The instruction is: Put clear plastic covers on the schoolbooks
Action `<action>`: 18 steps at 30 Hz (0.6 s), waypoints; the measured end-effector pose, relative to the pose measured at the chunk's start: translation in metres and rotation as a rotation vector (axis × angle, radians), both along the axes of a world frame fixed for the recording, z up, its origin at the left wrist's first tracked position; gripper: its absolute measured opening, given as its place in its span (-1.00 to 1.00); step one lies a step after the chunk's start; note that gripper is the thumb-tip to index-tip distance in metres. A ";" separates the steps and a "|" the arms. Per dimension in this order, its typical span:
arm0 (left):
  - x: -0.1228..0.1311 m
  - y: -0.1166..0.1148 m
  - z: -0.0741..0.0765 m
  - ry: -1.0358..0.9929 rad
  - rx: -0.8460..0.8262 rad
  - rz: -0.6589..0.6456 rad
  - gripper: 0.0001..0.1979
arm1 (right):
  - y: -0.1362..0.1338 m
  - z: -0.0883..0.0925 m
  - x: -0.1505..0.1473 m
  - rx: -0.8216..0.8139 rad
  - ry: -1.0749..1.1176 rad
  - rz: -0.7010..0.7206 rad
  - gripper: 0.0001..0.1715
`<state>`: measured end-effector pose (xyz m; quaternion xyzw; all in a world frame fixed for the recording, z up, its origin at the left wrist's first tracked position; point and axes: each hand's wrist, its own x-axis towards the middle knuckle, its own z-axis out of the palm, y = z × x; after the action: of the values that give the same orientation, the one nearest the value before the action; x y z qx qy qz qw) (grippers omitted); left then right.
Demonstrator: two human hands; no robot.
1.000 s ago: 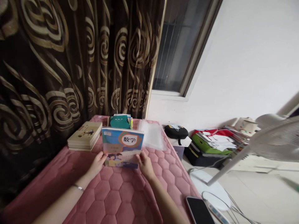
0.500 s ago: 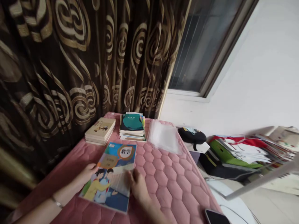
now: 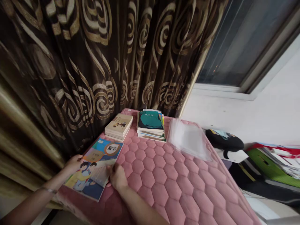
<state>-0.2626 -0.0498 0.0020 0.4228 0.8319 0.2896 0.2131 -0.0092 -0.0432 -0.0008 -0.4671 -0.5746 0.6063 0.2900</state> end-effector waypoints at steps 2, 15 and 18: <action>-0.006 0.008 0.001 0.043 0.001 0.024 -0.93 | 0.006 0.001 -0.007 -0.010 0.019 0.011 -0.79; -0.013 0.022 0.003 0.301 -0.020 0.011 -0.78 | 0.007 0.002 -0.015 -0.004 0.101 -0.002 -0.17; -0.012 0.023 0.003 0.340 0.002 0.022 -0.71 | 0.007 0.006 -0.017 0.015 0.095 -0.014 -0.14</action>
<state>-0.2749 -0.0270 0.0051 0.4567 0.8602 0.2172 0.0655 -0.0257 -0.0359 0.0048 -0.4394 -0.5614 0.6215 0.3246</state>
